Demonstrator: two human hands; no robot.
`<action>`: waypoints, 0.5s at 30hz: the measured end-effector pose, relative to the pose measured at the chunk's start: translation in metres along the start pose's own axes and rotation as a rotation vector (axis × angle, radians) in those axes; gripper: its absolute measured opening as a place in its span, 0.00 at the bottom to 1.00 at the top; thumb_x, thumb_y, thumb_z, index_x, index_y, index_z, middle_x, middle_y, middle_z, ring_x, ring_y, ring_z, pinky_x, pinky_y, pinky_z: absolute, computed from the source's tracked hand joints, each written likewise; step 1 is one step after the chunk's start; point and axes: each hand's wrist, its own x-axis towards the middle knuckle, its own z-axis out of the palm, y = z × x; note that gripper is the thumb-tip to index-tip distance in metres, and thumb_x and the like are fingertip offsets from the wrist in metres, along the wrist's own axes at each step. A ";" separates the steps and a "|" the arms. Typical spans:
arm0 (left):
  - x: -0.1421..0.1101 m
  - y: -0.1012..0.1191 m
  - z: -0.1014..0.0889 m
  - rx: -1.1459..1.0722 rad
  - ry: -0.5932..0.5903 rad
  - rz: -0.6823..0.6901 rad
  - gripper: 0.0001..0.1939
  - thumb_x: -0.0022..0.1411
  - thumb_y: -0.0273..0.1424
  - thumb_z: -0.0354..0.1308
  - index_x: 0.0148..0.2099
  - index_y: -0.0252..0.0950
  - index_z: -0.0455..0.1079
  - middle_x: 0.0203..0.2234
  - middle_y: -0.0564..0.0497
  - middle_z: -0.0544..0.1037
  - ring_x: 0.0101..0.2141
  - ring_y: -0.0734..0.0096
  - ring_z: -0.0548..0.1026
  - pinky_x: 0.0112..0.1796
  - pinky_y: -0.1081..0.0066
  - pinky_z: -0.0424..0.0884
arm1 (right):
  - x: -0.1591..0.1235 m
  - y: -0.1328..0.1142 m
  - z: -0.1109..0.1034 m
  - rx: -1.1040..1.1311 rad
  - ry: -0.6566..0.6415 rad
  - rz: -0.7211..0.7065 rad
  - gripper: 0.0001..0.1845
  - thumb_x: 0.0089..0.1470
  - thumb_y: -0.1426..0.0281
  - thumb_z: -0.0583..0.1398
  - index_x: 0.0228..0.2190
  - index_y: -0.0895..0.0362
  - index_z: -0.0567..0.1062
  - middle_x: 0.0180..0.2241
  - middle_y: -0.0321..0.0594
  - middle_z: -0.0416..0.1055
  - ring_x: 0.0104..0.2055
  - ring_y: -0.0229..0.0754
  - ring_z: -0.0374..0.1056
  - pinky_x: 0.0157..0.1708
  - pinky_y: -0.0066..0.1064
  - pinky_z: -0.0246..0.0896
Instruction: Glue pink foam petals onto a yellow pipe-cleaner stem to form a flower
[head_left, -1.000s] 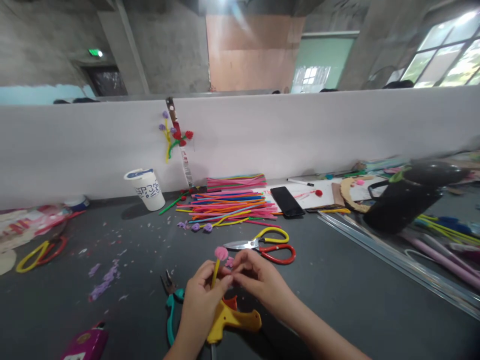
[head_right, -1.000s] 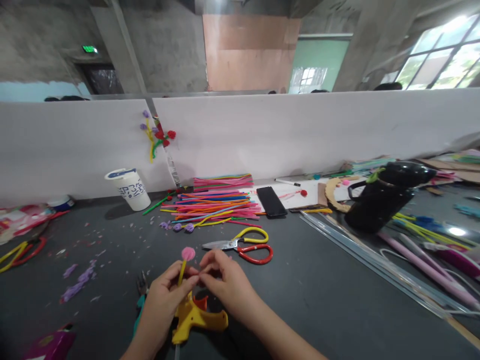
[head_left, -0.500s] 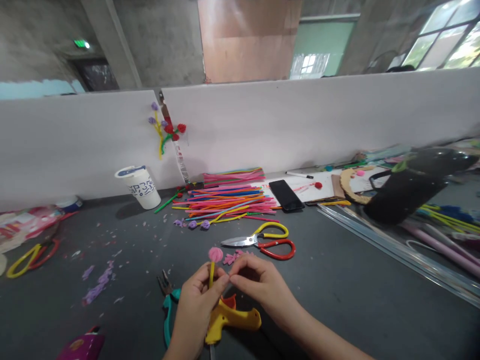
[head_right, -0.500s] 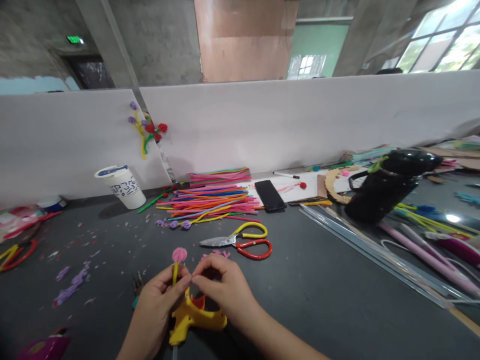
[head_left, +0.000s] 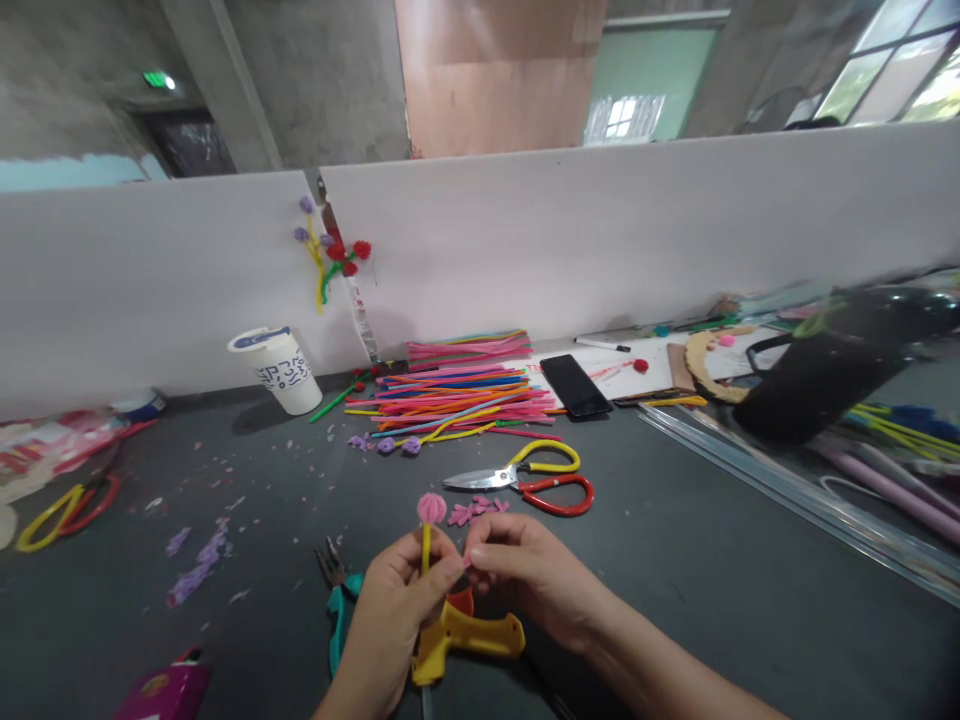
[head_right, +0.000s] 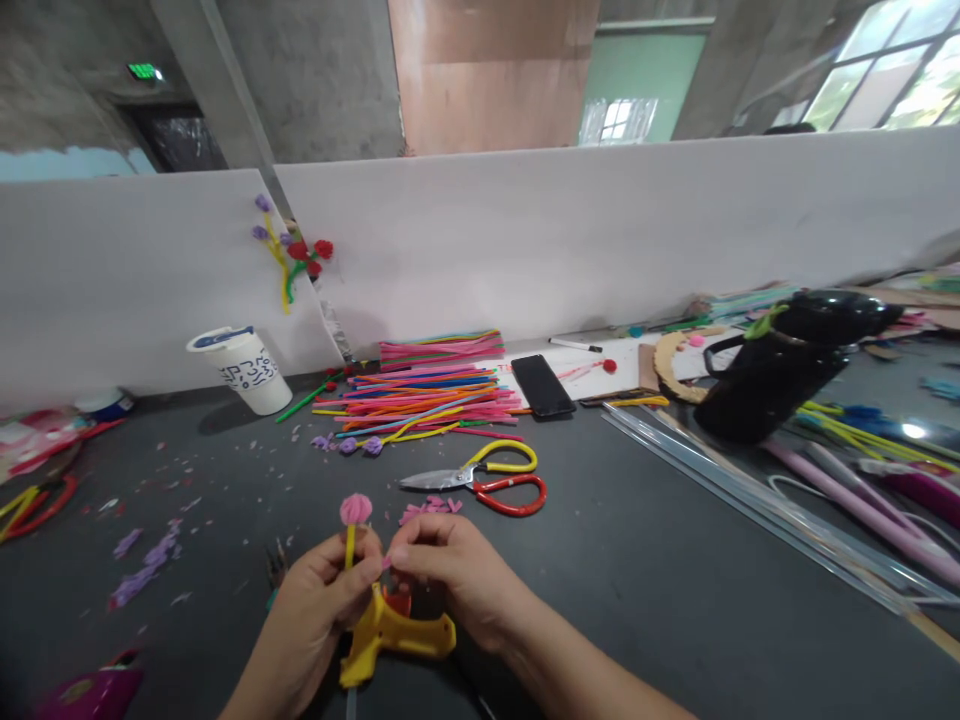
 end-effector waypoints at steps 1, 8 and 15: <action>0.000 0.000 0.000 -0.006 -0.008 -0.004 0.18 0.46 0.41 0.69 0.26 0.34 0.67 0.15 0.62 0.57 0.17 0.83 0.48 0.19 0.78 0.44 | 0.000 0.000 0.001 -0.004 -0.002 -0.007 0.18 0.36 0.61 0.70 0.22 0.60 0.71 0.19 0.33 0.67 0.21 0.31 0.60 0.25 0.25 0.53; 0.000 0.001 -0.001 0.030 0.031 0.007 0.17 0.49 0.44 0.66 0.28 0.34 0.69 0.14 0.63 0.54 0.17 0.81 0.47 0.19 0.78 0.46 | -0.002 -0.002 0.003 -0.165 0.076 -0.120 0.18 0.42 0.56 0.66 0.24 0.58 0.70 0.22 0.32 0.64 0.25 0.33 0.60 0.29 0.27 0.54; -0.002 0.007 0.002 0.224 0.164 0.143 0.10 0.47 0.34 0.67 0.24 0.34 0.71 0.21 0.56 0.67 0.25 0.74 0.62 0.27 0.77 0.60 | 0.000 -0.007 0.002 -0.574 0.106 -0.199 0.14 0.50 0.58 0.57 0.28 0.56 0.68 0.26 0.35 0.64 0.28 0.37 0.61 0.31 0.30 0.57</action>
